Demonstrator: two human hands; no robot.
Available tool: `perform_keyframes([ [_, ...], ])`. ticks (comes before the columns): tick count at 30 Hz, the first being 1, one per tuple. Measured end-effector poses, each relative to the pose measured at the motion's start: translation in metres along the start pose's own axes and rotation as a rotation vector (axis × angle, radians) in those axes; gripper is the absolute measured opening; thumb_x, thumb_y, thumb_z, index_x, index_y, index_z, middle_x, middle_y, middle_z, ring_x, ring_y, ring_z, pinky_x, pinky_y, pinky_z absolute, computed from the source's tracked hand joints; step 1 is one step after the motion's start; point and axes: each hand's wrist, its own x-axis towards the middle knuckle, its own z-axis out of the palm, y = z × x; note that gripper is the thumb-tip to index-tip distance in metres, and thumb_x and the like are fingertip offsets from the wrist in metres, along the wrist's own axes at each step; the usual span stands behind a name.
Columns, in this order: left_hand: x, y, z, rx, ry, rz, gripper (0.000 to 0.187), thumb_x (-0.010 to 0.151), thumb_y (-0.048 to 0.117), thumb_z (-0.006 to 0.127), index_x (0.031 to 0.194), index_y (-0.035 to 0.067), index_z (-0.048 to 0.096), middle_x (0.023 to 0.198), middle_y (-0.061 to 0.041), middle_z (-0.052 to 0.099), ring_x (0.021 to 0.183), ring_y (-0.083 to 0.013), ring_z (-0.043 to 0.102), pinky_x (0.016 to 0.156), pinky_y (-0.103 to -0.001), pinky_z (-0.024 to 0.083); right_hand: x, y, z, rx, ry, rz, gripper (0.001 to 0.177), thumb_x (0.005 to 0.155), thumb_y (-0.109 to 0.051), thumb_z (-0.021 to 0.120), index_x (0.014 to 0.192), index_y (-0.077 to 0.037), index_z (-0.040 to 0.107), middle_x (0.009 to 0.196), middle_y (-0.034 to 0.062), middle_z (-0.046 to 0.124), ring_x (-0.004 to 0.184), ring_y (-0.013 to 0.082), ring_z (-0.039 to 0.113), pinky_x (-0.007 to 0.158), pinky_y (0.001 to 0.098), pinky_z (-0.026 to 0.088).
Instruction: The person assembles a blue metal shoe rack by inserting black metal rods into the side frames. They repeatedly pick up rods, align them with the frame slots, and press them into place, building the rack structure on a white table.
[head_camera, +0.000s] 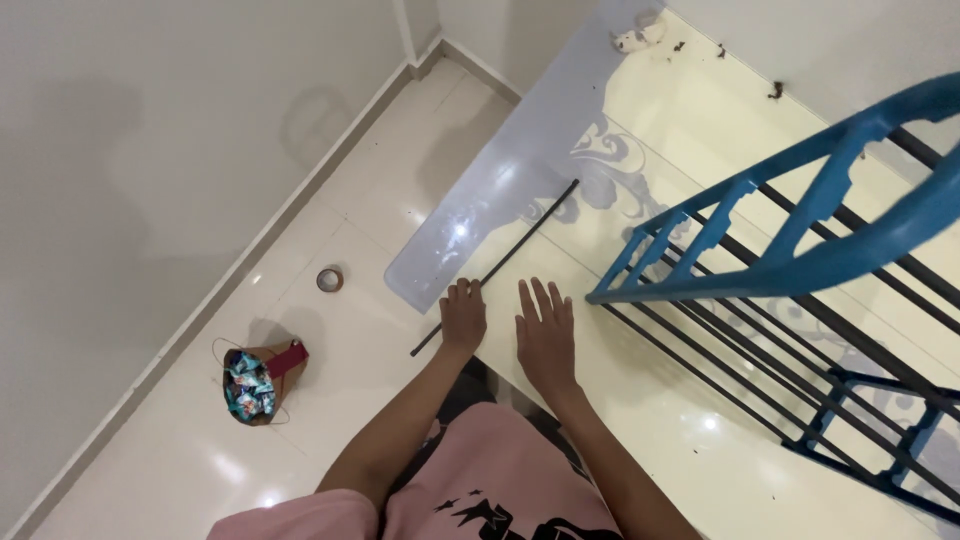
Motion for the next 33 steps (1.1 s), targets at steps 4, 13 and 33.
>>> perform_keyframes([
  [4, 0.000, -0.006, 0.003, 0.124, -0.105, 0.002, 0.047, 0.077, -0.001, 0.071, 0.121, 0.002, 0.054, 0.117, -0.015, 0.057, 0.112, -0.0314, 0.057, 0.087, -0.043, 0.049, -0.001, 0.007, 0.009, 0.011, -0.035, 0.053, 0.059, 0.099, -0.018, 0.059, 0.154, -0.007, 0.042, 0.157, 0.0162, 0.044, 0.148, 0.0377, 0.035, 0.120, 0.0581, 0.025],
  [13, -0.013, -0.038, -0.024, 0.008, -0.092, 0.043, 0.045, 0.077, -0.004, 0.063, 0.121, 0.001, 0.055, 0.103, -0.014, 0.059, 0.100, -0.0319, 0.059, 0.083, -0.044, 0.047, 0.010, 0.009, 0.028, 0.041, -0.033, 0.029, 0.056, 0.099, -0.018, 0.059, 0.153, -0.008, 0.045, 0.156, 0.0160, 0.045, 0.148, 0.0378, 0.036, 0.121, 0.0567, 0.027],
  [33, -0.022, -0.074, -0.180, -0.121, 0.175, 0.152, 0.011, 0.087, 0.002, 0.064, 0.095, 0.010, 0.066, 0.088, -0.003, 0.065, 0.093, -0.0239, 0.059, 0.093, -0.043, 0.038, 0.031, -0.014, 0.026, 0.142, -0.022, -0.211, 0.029, 0.095, -0.007, 0.067, 0.123, -0.009, 0.070, 0.090, 0.0069, 0.059, 0.087, 0.0242, 0.059, 0.087, 0.0444, 0.047],
])
